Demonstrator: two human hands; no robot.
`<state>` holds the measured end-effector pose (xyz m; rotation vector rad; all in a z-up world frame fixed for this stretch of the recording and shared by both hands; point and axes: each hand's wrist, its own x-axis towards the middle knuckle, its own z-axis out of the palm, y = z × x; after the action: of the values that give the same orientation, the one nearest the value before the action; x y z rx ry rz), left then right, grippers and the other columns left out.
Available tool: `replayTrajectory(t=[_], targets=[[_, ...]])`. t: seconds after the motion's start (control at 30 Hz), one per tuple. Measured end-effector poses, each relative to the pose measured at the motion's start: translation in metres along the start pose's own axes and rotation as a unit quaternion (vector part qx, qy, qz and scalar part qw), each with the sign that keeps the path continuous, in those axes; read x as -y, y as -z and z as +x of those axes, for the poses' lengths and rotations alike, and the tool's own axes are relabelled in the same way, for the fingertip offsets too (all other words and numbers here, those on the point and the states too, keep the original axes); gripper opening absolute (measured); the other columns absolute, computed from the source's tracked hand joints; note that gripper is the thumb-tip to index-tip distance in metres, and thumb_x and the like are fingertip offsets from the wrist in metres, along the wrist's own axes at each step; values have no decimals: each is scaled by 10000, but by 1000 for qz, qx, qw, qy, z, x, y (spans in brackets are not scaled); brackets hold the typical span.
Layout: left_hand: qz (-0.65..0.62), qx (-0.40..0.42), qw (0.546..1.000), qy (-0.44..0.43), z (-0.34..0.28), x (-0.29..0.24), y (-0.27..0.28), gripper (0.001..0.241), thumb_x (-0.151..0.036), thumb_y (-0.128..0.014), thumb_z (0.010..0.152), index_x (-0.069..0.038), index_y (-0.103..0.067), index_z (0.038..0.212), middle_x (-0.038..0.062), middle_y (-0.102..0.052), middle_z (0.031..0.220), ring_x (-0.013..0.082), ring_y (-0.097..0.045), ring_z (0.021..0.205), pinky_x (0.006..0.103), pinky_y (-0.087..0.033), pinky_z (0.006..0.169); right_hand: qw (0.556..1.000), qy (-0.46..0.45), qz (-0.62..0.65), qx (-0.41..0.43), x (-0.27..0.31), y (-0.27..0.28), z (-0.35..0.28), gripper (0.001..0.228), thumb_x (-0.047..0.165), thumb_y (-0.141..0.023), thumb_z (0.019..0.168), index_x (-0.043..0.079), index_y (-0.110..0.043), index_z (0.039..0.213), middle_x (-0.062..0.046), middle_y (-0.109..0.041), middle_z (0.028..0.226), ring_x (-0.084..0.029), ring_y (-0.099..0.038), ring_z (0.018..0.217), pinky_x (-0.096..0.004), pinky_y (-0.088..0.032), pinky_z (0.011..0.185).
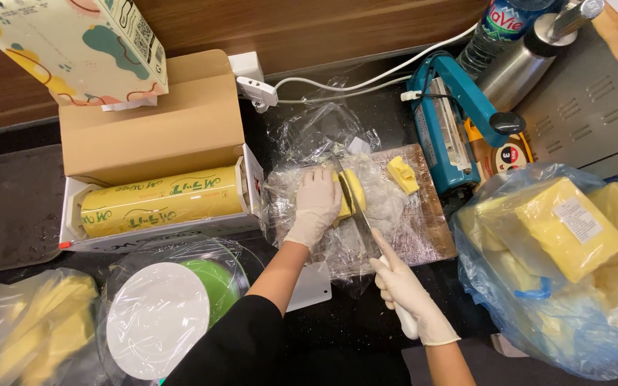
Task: The person cuts blocks of cheese into pieces on a board using a knife, weighs the pieces on a digital scale, and places them into a plastic bag.
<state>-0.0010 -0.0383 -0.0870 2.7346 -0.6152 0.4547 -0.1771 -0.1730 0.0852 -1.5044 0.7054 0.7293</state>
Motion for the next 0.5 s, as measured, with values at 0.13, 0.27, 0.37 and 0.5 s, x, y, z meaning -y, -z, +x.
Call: replayTrajectory(t=[0.13,0.27,0.37,0.5], targets=[[2,0,1000,15,-1,0,-2,442,-271,-499,904,-45,-567,1277,150,-632,1075,324,-567,960,427,-467,861,1000,8,4,3,0,0,-1,642,278,-420,956,509,-238,1527,4,-268,570,-102,-238,452,-248,-261,413],[-18,18,999,31,-2,2,5,438,-264,-471,916,-44,-555,1285,146,-619,1125,323,-559,989,432,-475,856,999,0,-19,-40,11,-11,-16,629,286,-416,932,500,-273,1506,14,-231,1083,-108,-222,481,-240,-272,412],[-36,43,997,47,-2,1,3,452,-273,-449,927,-46,-543,1306,160,-614,1147,333,-558,1006,444,-469,865,999,5,5,-44,7,-10,-17,629,301,-434,924,481,-287,1509,13,-236,1089,-107,-219,479,-240,-248,414],[-15,39,998,43,-2,2,-2,453,-303,-459,928,-44,-556,1287,158,-627,1082,331,-574,968,443,-479,826,997,16,53,-47,6,-1,-18,637,286,-452,934,455,-301,1530,22,-208,558,-107,-195,454,-262,-207,426]])
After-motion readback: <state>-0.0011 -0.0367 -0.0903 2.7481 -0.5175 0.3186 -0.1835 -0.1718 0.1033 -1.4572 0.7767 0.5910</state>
